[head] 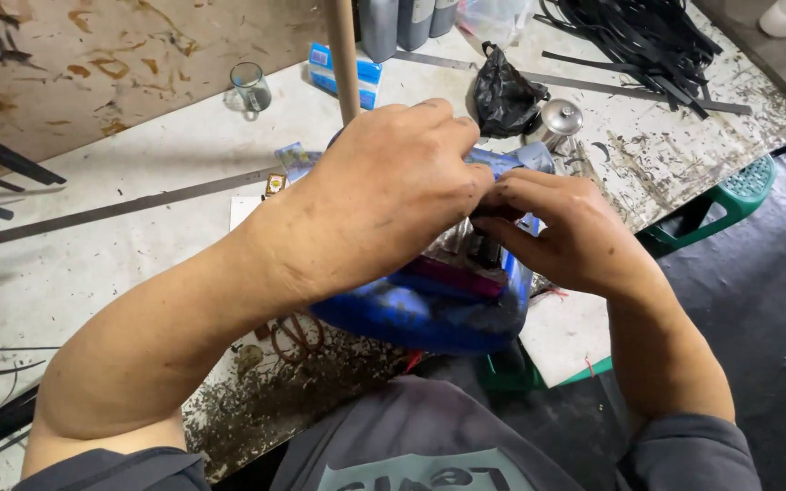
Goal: Applying edge dye to leather strips by feeding them through a manual applicator and hanging them on a rack to dry.
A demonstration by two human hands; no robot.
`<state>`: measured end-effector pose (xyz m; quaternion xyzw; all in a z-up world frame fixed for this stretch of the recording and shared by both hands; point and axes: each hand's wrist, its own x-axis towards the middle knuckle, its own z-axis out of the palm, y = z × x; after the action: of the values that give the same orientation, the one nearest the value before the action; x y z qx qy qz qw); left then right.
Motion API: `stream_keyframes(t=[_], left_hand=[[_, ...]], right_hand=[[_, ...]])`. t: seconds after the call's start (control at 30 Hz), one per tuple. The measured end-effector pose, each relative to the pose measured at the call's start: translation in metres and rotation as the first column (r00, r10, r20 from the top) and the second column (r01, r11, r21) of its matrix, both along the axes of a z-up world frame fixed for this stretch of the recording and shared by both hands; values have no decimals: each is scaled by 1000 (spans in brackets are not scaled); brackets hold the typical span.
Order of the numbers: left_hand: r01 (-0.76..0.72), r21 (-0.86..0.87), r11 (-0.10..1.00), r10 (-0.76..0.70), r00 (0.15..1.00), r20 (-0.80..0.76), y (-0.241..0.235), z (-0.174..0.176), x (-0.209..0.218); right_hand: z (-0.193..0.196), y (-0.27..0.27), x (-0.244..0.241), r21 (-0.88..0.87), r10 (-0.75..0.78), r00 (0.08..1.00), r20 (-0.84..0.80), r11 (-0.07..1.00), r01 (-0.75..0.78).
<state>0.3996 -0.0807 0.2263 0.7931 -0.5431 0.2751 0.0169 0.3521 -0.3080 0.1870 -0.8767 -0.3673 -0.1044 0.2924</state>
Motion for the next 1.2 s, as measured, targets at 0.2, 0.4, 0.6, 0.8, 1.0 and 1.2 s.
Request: stream_keyframes(t=[0.2, 0.4, 0.6, 0.8, 1.0, 1.2], left_hand=[[39, 38, 999, -41, 998, 42, -24, 4, 8], [106, 28, 994, -105, 993, -55, -36, 9, 8], [128, 75, 989, -120, 987, -108, -40, 8, 9], [144, 90, 985, -119, 964, -237, -45, 6, 10], [191, 22, 981, -179, 949, -260, -46, 7, 10], [171, 62, 983, -147, 948, -281, -46, 5, 8]], right_hand=[[-12, -6, 2, 84, -47, 999, 14, 995, 46], [-28, -12, 3, 210, -81, 996, 25, 975, 74], [-50, -19, 7, 241, -110, 994, 30, 965, 99], [-58, -20, 7, 300, -92, 995, 34, 951, 77], [-69, -23, 7, 344, -109, 993, 55, 935, 83], [-72, -20, 7, 344, -120, 989, 83, 935, 85]])
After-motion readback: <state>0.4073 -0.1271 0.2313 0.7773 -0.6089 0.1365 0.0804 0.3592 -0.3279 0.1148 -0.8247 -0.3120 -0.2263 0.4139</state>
